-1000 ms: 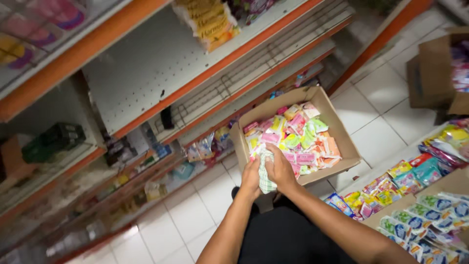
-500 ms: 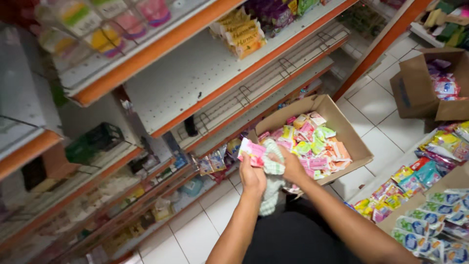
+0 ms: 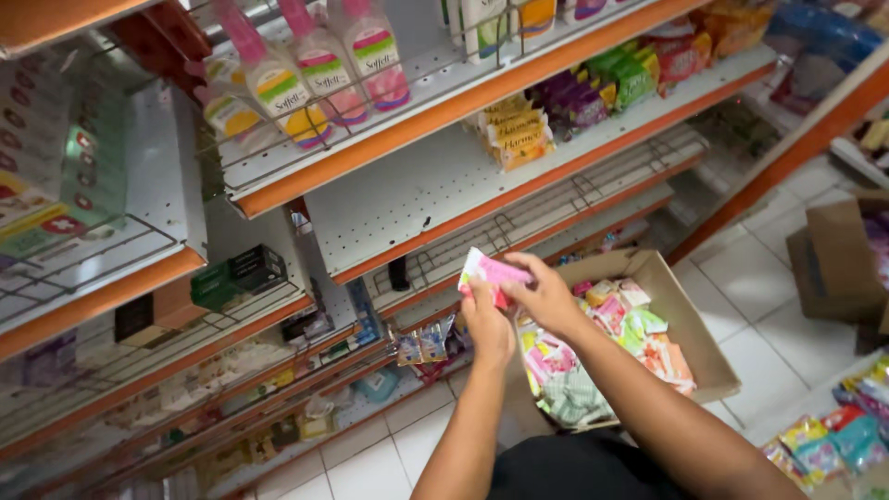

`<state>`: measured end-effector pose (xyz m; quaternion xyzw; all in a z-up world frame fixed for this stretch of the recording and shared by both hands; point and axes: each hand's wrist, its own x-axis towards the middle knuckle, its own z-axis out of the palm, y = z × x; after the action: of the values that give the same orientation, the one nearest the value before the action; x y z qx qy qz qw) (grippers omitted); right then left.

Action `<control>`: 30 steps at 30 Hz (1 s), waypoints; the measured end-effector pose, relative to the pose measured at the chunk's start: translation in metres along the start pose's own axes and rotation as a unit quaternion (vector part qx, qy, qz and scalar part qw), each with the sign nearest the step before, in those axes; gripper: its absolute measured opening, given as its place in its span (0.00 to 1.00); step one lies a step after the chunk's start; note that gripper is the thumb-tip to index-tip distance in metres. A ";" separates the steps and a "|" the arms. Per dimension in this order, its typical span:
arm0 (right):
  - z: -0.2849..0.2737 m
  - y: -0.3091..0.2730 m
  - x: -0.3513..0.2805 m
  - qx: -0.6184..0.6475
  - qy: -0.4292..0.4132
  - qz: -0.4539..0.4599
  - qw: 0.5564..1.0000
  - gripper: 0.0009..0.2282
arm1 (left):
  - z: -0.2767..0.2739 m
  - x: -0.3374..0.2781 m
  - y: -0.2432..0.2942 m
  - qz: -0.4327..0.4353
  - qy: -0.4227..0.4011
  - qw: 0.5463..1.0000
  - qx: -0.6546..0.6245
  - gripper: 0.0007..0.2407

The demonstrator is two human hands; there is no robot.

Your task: The person picks up packets from a cardboard box and places them onto shelves in a convenience store. They use a cloth and a handheld scanner while organizing the items on the rack.

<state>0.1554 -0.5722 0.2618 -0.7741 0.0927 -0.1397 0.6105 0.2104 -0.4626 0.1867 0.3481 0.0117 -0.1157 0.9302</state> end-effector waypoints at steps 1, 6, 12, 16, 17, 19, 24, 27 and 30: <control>-0.004 -0.012 0.015 0.008 0.011 0.024 1.000 0.23 | 0.016 0.004 0.008 0.014 0.062 0.993 0.103 0.15; -0.030 -0.048 0.107 -0.097 0.099 -0.120 0.983 0.22 | 0.064 0.061 0.093 0.167 -0.071 0.895 0.407 0.15; -0.001 -0.022 0.165 -0.176 0.132 -0.260 0.940 0.20 | 0.053 0.137 0.080 0.194 0.073 0.853 0.479 0.05; 0.006 -0.002 0.167 -0.252 0.026 -0.300 0.920 0.12 | 0.061 0.163 0.079 0.202 0.116 0.700 0.675 0.08; 0.006 0.000 0.163 -0.261 0.017 -0.305 0.916 0.15 | 0.064 0.162 0.081 0.186 0.111 0.660 0.719 0.09; 0.003 -0.003 0.161 -0.278 0.003 -0.321 0.906 0.22 | 0.074 0.157 0.084 0.273 0.093 0.585 0.758 0.15; -0.002 -0.011 0.155 -0.284 -0.012 -0.294 0.912 0.22 | 0.079 0.141 0.093 0.233 0.012 0.555 0.798 0.17; -0.004 -0.024 0.157 -0.304 -0.011 -0.283 0.909 0.24 | 0.080 0.145 0.094 0.310 0.007 0.542 0.781 0.19; -0.004 -0.035 0.159 -0.313 -0.005 -0.259 0.914 0.22 | 0.090 0.145 0.096 0.274 0.016 0.539 0.796 0.18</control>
<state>0.3038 -0.6173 0.3126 -0.9230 -0.0751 -0.2534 0.2796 0.3674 -0.4805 0.3022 0.9332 -0.1667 0.1891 0.2561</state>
